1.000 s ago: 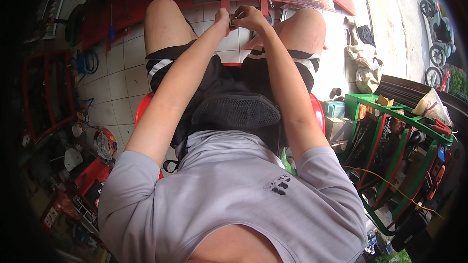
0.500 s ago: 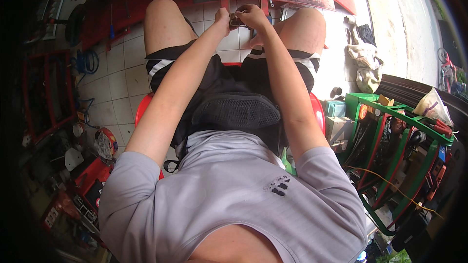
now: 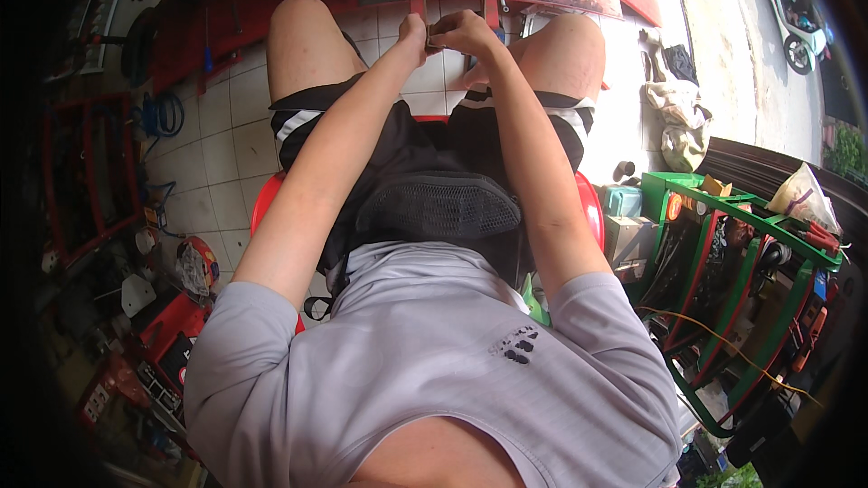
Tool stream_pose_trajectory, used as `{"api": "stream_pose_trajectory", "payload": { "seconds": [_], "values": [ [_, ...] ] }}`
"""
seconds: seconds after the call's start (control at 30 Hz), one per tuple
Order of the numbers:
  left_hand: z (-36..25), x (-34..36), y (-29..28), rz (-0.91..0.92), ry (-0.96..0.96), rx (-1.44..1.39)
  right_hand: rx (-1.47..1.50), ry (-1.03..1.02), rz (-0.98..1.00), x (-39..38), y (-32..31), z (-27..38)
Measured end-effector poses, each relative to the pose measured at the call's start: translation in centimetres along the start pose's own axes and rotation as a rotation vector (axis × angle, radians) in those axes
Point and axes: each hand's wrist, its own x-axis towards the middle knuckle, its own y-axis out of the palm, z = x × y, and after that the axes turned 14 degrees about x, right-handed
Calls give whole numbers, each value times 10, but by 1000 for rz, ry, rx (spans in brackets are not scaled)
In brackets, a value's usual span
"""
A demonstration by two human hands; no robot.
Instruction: The person sits on a stool and works on a mechanical assembly clamped in a red vise. They use a wrench to loosen and tighten bolts, remove a metal rod, and manipulate various small components within the assembly.
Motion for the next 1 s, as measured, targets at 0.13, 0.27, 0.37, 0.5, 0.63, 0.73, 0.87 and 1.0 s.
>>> {"api": "stream_pose_trajectory", "payload": {
  "seconds": [0.13, 0.27, 0.37, 0.5, 0.63, 0.73, 0.87, 1.0],
  "values": [
    [0, -2, 3, -9, -5, -12, -70, 7, -32, 1, 1, -2],
    [1, -2, 1, -26, 21, -18, -88, 29, -67, 1, 5, 2],
    [0, -2, -2, -15, 11, -40, -83, 30, -79, -1, 5, 5],
    [-1, -6, 1, -16, -2, -27, -41, -1, 2, 0, 0, 1],
    [-1, -5, 3, -23, -3, -35, -88, -19, -42, 2, 3, -3],
    [0, -1, 2, -5, 1, -46, -133, -34, -73, 2, 6, -2],
    [2, 2, 0, -23, -2, -57, -175, 10, -188, 0, 15, 5],
    [3, 0, 1, -20, -9, -80, -136, 47, -107, 0, 8, 5]
  ]
}}
